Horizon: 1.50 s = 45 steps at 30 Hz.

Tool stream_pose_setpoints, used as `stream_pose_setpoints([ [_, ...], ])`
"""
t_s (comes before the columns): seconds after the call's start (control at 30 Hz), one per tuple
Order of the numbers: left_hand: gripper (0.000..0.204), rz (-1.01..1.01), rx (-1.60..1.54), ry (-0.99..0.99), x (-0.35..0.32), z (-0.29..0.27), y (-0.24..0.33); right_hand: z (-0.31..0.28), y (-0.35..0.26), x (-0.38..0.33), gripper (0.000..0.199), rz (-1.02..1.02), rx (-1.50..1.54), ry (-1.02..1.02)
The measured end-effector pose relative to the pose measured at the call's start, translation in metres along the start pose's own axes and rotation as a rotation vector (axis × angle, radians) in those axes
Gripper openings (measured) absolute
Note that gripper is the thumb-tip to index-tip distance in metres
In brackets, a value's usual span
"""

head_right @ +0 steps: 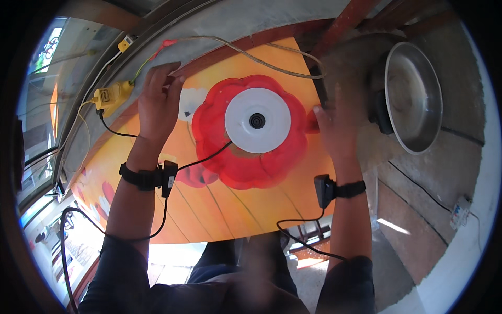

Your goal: The person wipes a large yellow panel with a cloth, connects a small white circular fan to a yellow power strip to test it, and then mounts the fan into a red floral-shaped base on the panel while adjusting a metal track at the edge.

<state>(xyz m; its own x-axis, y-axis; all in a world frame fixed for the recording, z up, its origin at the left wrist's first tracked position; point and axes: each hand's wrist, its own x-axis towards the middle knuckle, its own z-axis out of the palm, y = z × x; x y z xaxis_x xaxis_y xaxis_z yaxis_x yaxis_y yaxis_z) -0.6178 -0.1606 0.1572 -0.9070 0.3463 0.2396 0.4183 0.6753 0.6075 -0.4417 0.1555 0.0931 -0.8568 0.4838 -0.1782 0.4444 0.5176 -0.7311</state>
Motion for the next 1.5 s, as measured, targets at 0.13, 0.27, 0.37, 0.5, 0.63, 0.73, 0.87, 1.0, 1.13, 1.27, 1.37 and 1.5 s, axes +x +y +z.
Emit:
stream_pose_setpoints([
  [0.13,0.026,0.083,0.157,0.051,0.027,-0.003,-0.013,0.011,-0.017,0.048,0.045,-0.191,0.033,0.125],
  [0.27,0.031,0.258,0.264,0.066,0.045,0.005,-0.017,0.008,-0.011,0.089,0.04,-0.402,-0.113,0.284],
  [0.37,0.039,0.323,0.266,0.019,0.058,0.023,-0.02,0.015,-0.027,0.112,0.04,-0.214,-0.05,0.242],
  [0.5,0.04,0.295,0.247,-0.03,0.064,0.044,-0.03,0.04,-0.021,0.145,0.044,-0.028,0.204,0.24],
  [0.63,0.041,0.327,0.299,0.002,0.062,0.056,-0.042,0.061,-0.019,0.159,0.048,0.01,0.297,0.337],
  [0.73,0.04,0.314,0.328,0.014,0.061,0.059,-0.045,0.069,-0.016,0.162,0.048,0.088,0.524,0.311],
  [0.87,0.039,0.299,0.31,0.018,0.064,0.06,-0.044,0.072,-0.005,0.172,0.046,0.121,0.719,0.27],
  [1.0,0.04,0.309,0.296,0.024,0.063,0.059,-0.046,0.076,-0.013,0.169,0.043,0.172,1.022,0.328],
  [1.13,0.04,0.293,0.291,0.022,0.063,0.057,-0.047,0.071,-0.033,0.16,0.048,0.272,1.059,0.304],
  [1.27,0.039,0.289,0.279,0.031,0.064,0.057,-0.046,0.08,-0.012,0.158,0.049,0.205,0.98,0.369],
  [1.37,0.039,0.278,0.261,0.037,0.063,0.058,-0.044,0.084,-0.004,0.155,0.049,0.209,1.034,0.398],
  [1.5,0.038,0.279,0.271,0.034,0.062,0.056,-0.046,0.083,-0.022,0.153,0.044,0.189,1.042,0.354],
])
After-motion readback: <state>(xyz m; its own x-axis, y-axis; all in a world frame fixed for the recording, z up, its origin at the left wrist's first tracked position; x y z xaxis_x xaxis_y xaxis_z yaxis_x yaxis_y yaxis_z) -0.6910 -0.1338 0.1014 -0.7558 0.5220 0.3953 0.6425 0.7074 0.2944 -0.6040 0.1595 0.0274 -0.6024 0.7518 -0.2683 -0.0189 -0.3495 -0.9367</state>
